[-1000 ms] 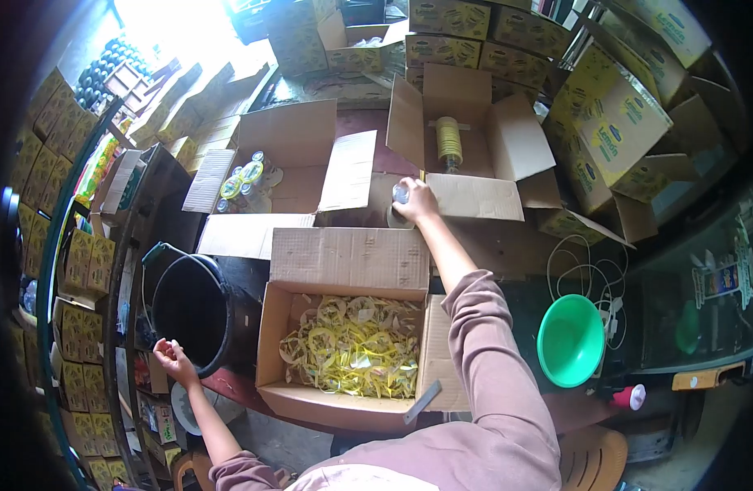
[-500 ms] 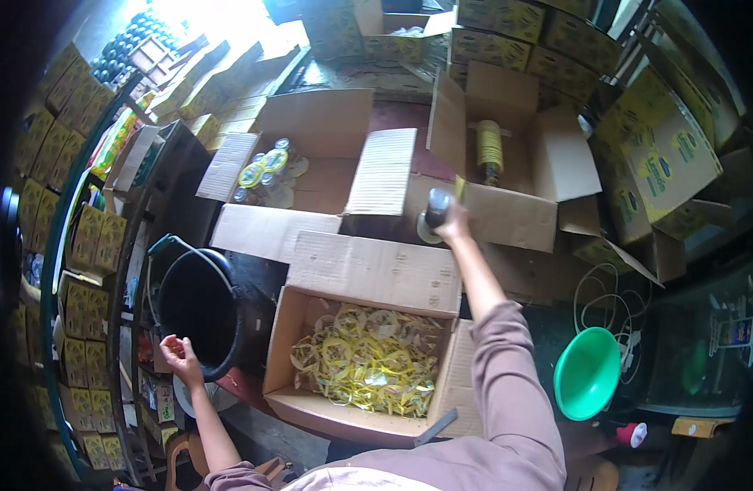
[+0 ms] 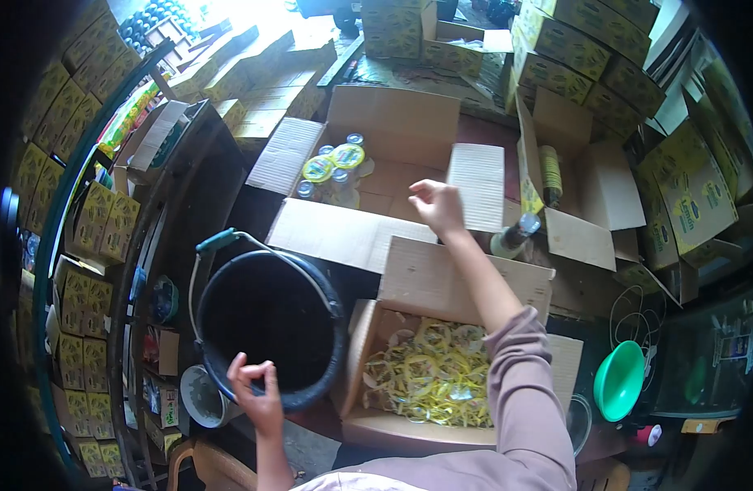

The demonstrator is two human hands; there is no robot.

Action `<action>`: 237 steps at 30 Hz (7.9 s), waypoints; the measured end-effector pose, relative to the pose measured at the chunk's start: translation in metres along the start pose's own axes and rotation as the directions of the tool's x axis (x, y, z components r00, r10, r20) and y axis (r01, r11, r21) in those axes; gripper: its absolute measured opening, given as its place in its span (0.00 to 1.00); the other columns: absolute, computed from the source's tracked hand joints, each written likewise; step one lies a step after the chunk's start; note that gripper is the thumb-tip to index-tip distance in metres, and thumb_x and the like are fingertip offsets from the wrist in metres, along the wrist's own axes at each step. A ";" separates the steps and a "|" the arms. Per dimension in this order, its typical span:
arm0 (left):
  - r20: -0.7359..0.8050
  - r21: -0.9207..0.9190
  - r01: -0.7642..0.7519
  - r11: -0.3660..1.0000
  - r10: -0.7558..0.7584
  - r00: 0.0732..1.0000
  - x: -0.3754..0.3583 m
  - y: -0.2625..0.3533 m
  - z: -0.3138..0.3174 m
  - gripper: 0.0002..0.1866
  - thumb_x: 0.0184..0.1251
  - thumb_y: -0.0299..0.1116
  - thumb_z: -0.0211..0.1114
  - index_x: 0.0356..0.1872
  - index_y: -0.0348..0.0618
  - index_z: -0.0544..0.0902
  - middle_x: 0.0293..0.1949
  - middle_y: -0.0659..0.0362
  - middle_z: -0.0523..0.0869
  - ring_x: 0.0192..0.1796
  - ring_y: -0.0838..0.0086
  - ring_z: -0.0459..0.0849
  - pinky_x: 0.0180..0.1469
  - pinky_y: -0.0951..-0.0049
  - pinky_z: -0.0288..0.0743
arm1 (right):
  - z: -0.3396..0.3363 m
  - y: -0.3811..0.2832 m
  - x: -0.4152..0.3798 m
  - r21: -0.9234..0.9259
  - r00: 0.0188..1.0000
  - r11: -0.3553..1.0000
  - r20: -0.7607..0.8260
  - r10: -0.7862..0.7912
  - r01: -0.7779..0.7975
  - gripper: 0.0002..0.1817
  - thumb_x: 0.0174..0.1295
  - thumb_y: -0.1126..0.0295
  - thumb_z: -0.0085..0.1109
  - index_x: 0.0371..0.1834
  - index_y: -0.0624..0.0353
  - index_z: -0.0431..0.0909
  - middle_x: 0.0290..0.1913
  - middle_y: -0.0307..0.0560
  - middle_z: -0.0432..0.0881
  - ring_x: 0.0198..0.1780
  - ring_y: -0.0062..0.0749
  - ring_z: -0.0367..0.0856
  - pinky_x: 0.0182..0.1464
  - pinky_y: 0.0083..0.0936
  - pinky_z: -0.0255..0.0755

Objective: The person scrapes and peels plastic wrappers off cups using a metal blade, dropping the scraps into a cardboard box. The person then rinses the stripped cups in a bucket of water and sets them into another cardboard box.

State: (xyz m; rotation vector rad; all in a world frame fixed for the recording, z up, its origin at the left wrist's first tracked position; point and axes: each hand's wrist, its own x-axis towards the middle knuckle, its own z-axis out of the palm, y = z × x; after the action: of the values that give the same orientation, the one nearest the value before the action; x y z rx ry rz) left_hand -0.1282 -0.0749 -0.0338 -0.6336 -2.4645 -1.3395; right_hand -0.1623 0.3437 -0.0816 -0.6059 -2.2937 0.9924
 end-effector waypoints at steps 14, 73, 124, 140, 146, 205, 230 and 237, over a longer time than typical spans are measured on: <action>0.064 -0.182 0.097 0.978 -0.087 0.994 -0.005 -0.009 -0.013 0.19 0.57 0.26 0.58 0.50 0.39 0.66 0.26 0.57 0.82 0.29 0.73 0.80 0.44 0.73 0.70 | 0.192 -0.028 0.093 -0.330 0.909 0.851 -0.072 0.410 -0.410 0.29 0.32 0.46 0.72 0.34 0.56 0.80 0.37 0.45 0.82 0.40 0.34 0.81 0.43 0.30 0.75; 0.284 -0.653 0.103 0.751 0.117 0.952 0.023 -0.030 -0.004 0.34 0.43 0.22 0.70 0.51 0.41 0.60 0.45 0.52 0.75 0.48 0.70 0.76 0.51 0.74 0.70 | -0.148 -0.026 -0.505 0.507 0.264 0.650 -0.636 0.725 -0.565 0.21 0.53 0.80 0.59 0.52 0.66 0.68 0.36 0.44 0.77 0.36 0.23 0.75 0.40 0.18 0.70; 0.255 -0.515 -0.058 0.855 0.217 0.942 0.034 -0.021 -0.008 0.35 0.37 0.29 0.76 0.50 0.45 0.65 0.41 0.54 0.79 0.44 0.66 0.81 0.45 0.70 0.76 | 0.022 -0.274 -0.237 -0.202 0.864 0.855 0.284 -0.415 0.477 0.21 0.42 0.79 0.56 0.44 0.59 0.78 0.30 0.43 0.72 0.33 0.33 0.73 0.42 0.29 0.63; 0.199 -0.477 -0.071 0.876 0.186 0.962 0.034 -0.023 -0.007 0.37 0.42 0.23 0.69 0.54 0.42 0.58 0.45 0.51 0.74 0.48 0.63 0.76 0.52 0.69 0.71 | -0.023 -0.266 -0.241 -0.220 0.880 0.860 0.236 -0.411 0.461 0.20 0.43 0.80 0.56 0.43 0.55 0.79 0.26 0.40 0.72 0.30 0.31 0.72 0.40 0.28 0.62; 0.148 -0.446 -0.100 0.889 0.184 0.972 0.030 -0.035 0.002 0.37 0.42 0.23 0.69 0.55 0.37 0.57 0.45 0.51 0.73 0.47 0.64 0.76 0.52 0.70 0.69 | -0.025 -0.262 -0.234 -0.210 0.945 0.922 0.089 -0.314 0.326 0.18 0.45 0.82 0.57 0.42 0.56 0.80 0.27 0.42 0.73 0.29 0.34 0.73 0.38 0.28 0.63; 0.162 -0.567 0.017 0.823 0.091 0.983 0.034 -0.024 -0.005 0.36 0.36 0.25 0.76 0.46 0.42 0.61 0.41 0.55 0.76 0.44 0.70 0.78 0.48 0.71 0.72 | 0.041 -0.289 -0.228 -0.139 0.914 0.917 0.223 -0.339 0.374 0.17 0.45 0.81 0.55 0.40 0.56 0.80 0.29 0.46 0.74 0.28 0.41 0.70 0.33 0.31 0.66; 0.202 -0.513 -0.062 0.856 0.190 0.961 0.031 -0.029 0.005 0.37 0.39 0.25 0.74 0.47 0.44 0.55 0.39 0.50 0.75 0.42 0.61 0.79 0.43 0.67 0.75 | 0.030 -0.280 -0.221 -0.190 0.883 0.903 0.361 -0.301 0.385 0.12 0.44 0.79 0.54 0.34 0.62 0.79 0.34 0.51 0.75 0.33 0.43 0.75 0.40 0.35 0.65; 0.214 -0.475 -0.051 0.879 0.171 0.962 0.031 -0.026 0.001 0.38 0.40 0.24 0.73 0.48 0.44 0.54 0.40 0.49 0.75 0.43 0.61 0.79 0.44 0.66 0.75 | 0.034 -0.275 -0.224 -0.188 0.875 0.899 0.375 -0.307 0.395 0.13 0.43 0.81 0.53 0.34 0.62 0.80 0.33 0.51 0.74 0.33 0.43 0.75 0.40 0.35 0.65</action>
State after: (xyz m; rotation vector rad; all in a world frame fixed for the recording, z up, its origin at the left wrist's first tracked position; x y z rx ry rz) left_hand -0.1679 -0.0791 -0.0399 -1.0994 -2.2374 -1.9284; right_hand -0.0680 0.0221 0.0386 -0.0968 -2.7360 0.6587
